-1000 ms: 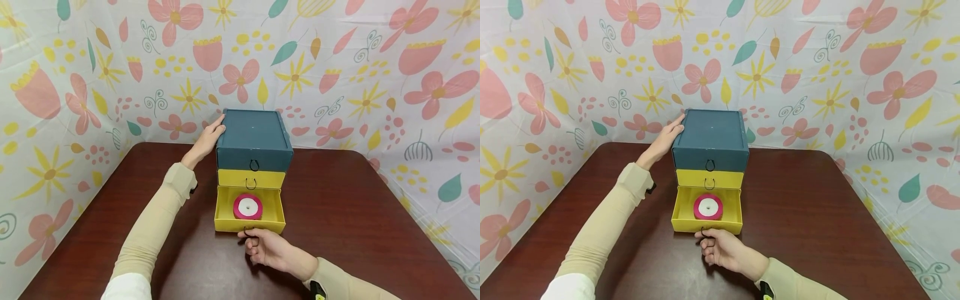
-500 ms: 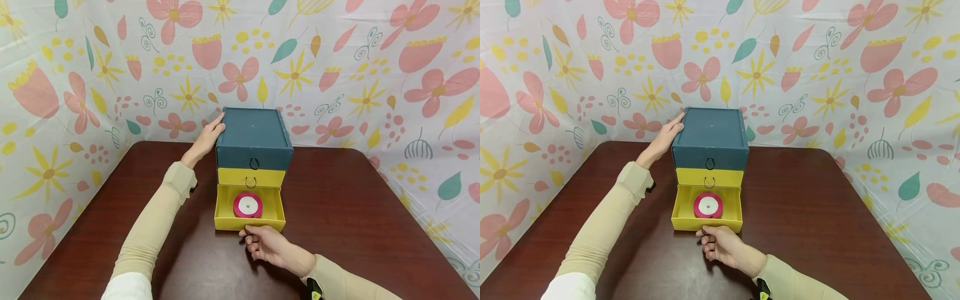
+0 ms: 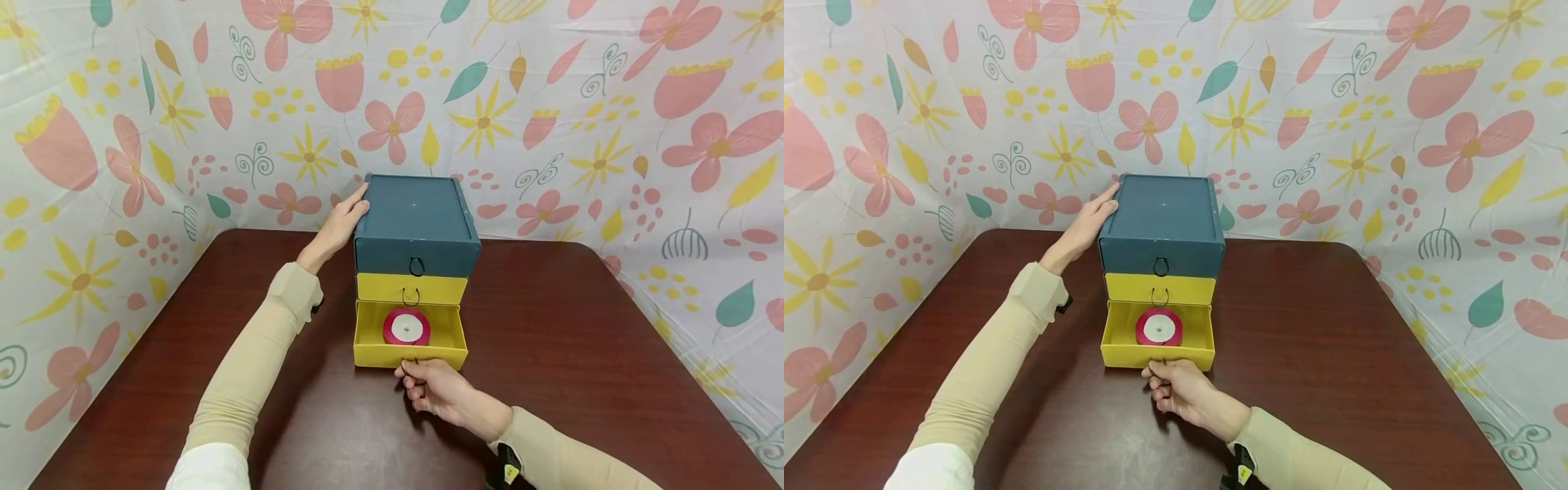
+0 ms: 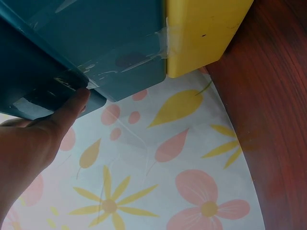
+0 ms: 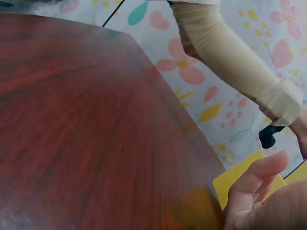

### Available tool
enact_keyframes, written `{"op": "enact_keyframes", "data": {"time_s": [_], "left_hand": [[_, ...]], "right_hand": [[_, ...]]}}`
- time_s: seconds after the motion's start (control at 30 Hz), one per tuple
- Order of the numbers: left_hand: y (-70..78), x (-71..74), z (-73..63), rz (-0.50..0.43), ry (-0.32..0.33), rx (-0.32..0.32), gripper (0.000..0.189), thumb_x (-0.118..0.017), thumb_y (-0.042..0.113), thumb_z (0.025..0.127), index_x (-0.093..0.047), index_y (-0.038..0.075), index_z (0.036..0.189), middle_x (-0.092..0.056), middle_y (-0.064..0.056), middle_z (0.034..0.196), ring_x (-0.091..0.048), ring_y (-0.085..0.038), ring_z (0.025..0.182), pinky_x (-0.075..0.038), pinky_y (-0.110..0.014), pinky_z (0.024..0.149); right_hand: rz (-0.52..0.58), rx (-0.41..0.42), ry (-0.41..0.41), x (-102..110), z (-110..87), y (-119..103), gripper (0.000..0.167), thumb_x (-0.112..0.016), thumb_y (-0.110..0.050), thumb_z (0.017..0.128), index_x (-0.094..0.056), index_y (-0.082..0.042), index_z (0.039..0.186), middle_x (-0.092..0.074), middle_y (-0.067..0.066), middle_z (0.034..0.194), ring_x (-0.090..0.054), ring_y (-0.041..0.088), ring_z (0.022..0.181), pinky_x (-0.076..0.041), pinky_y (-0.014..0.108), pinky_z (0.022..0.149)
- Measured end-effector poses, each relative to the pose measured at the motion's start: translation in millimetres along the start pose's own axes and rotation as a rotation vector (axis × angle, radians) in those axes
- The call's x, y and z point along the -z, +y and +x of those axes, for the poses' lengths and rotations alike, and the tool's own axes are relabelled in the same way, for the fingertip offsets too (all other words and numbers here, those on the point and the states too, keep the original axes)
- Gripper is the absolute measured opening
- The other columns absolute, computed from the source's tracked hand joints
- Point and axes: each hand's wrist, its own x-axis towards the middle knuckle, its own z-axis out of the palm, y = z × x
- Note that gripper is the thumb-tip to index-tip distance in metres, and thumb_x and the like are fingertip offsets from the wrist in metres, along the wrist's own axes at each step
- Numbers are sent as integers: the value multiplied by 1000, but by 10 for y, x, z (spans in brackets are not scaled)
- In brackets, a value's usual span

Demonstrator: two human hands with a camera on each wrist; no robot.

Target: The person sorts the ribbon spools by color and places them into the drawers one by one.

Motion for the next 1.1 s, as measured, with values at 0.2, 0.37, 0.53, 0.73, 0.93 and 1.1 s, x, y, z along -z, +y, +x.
{"op": "enact_keyframes", "data": {"time_s": [0.2,0.37,0.53,0.73,0.93,1.1], "left_hand": [[11,-3,-10,1,3,-1,56,-32,40,104,-17,27,156,-14,5,163,-18,-19,150,-22,-44,121],[0,-6,-7,10,1,0,55,-31,41,104,-17,28,156,-14,5,163,-19,-20,150,-23,-44,120],[-8,-10,-7,7,-1,3,56,-31,40,104,-17,25,156,-16,3,163,-22,-21,149,-23,-45,120],[1,-7,-1,10,1,2,55,-31,40,104,-17,28,156,-15,4,163,-21,-20,150,-23,-44,120],[6,-1,1,15,-1,0,55,-31,40,104,-16,28,156,-14,5,163,-19,-19,150,-22,-44,120],[10,2,1,16,-2,1,55,-31,41,104,-16,29,156,-14,5,163,-18,-19,150,-22,-44,121]], "right_hand": [[-6,9,-4,50,58,-31,27,-41,-18,104,-60,-8,89,-50,-7,64,-40,2,52,-34,13,47],[-6,12,10,75,101,-58,26,-42,-18,104,-60,-8,90,-49,-6,64,-39,2,51,-33,13,45],[-10,10,19,89,148,-92,24,-42,-18,104,-59,-7,92,-48,-6,65,-38,3,50,-32,13,44],[-11,18,26,113,220,-142,23,-43,-18,104,-59,-6,93,-48,-5,65,-38,3,50,-33,13,44],[-13,13,61,133,297,-194,23,-43,-18,104,-59,-5,93,-48,-4,65,-38,4,51,-33,14,45],[-15,14,78,152,358,-233,22,-44,-18,103,-59,-4,94,-49,-4,65,-39,5,51,-33,14,45]]}}
